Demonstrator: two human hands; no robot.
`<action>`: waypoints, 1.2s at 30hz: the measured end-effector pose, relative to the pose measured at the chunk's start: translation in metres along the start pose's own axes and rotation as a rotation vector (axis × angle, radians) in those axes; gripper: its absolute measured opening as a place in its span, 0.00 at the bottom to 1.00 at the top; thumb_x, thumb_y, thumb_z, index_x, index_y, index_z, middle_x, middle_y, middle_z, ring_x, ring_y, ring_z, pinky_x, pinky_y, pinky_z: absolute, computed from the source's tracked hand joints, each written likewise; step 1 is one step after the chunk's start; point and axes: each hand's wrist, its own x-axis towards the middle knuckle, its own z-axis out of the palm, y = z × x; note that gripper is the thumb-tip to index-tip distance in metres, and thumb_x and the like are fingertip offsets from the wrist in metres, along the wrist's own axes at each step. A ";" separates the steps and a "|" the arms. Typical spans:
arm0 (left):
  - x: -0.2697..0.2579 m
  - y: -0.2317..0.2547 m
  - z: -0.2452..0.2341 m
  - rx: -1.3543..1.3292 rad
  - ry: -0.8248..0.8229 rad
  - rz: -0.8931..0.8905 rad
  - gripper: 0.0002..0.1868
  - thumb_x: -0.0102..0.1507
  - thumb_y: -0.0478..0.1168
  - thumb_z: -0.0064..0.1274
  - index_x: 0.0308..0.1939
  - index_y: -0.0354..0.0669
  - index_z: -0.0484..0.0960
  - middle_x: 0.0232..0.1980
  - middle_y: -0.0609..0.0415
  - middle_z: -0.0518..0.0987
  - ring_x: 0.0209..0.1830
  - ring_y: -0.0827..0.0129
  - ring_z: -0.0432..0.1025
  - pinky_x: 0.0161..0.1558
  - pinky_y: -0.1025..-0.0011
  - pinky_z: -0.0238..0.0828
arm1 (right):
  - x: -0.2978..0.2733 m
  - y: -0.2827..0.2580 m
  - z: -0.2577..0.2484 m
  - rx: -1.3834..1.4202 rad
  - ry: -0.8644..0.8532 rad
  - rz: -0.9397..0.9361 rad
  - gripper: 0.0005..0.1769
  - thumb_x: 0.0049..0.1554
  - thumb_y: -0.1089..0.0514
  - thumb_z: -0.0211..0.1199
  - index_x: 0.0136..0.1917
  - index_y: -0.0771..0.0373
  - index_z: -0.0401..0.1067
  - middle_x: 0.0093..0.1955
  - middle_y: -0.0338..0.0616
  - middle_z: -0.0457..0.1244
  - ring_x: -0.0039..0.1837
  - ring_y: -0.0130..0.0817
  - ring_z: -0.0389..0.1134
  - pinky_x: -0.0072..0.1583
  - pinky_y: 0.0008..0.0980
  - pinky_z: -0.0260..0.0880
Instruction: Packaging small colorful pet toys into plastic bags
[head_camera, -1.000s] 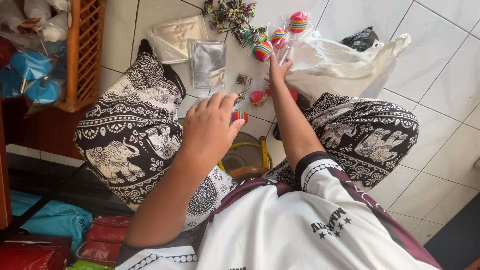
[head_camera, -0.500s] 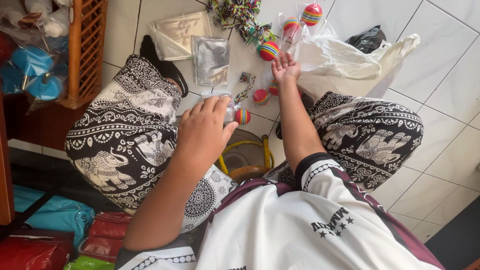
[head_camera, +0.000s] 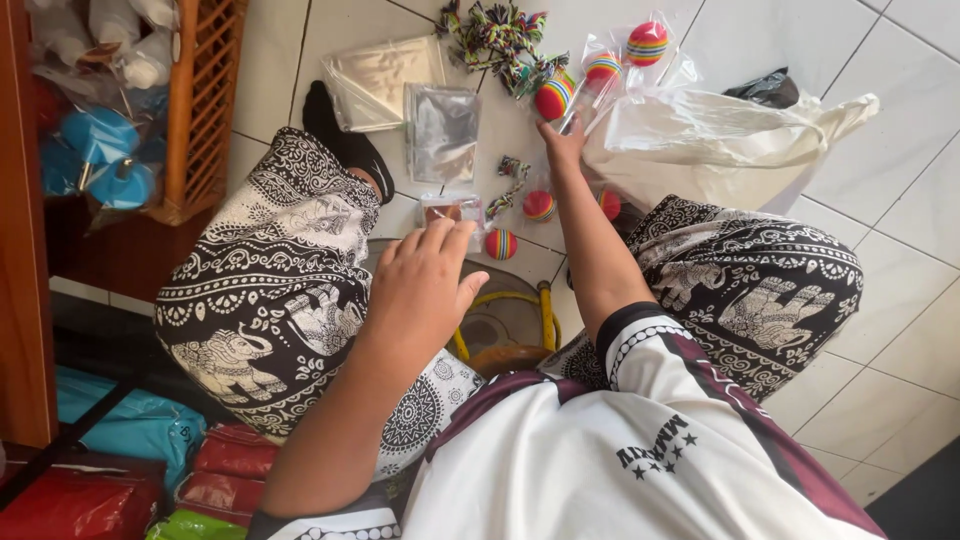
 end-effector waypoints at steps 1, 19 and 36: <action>-0.001 0.000 -0.001 -0.003 -0.006 0.000 0.32 0.66 0.56 0.50 0.70 0.46 0.68 0.63 0.47 0.73 0.64 0.52 0.70 0.61 0.51 0.66 | -0.010 -0.013 0.002 -0.004 0.000 0.005 0.59 0.38 0.46 0.95 0.75 0.54 0.65 0.69 0.64 0.59 0.73 0.51 0.61 0.75 0.43 0.58; -0.005 0.005 0.001 0.022 0.018 0.051 0.31 0.68 0.58 0.46 0.70 0.48 0.68 0.63 0.47 0.73 0.64 0.54 0.70 0.61 0.55 0.65 | -0.133 -0.058 0.022 -0.662 -0.166 -0.083 0.55 0.48 0.18 0.69 0.73 0.53 0.60 0.63 0.56 0.66 0.69 0.60 0.66 0.69 0.61 0.63; -0.006 0.005 0.009 -0.001 0.011 0.120 0.30 0.68 0.54 0.51 0.70 0.46 0.69 0.62 0.44 0.74 0.63 0.52 0.71 0.62 0.51 0.64 | -0.089 -0.042 -0.102 -1.423 -0.241 -0.689 0.03 0.52 0.48 0.61 0.38 0.40 0.76 0.51 0.29 0.63 0.61 0.40 0.62 0.60 0.56 0.63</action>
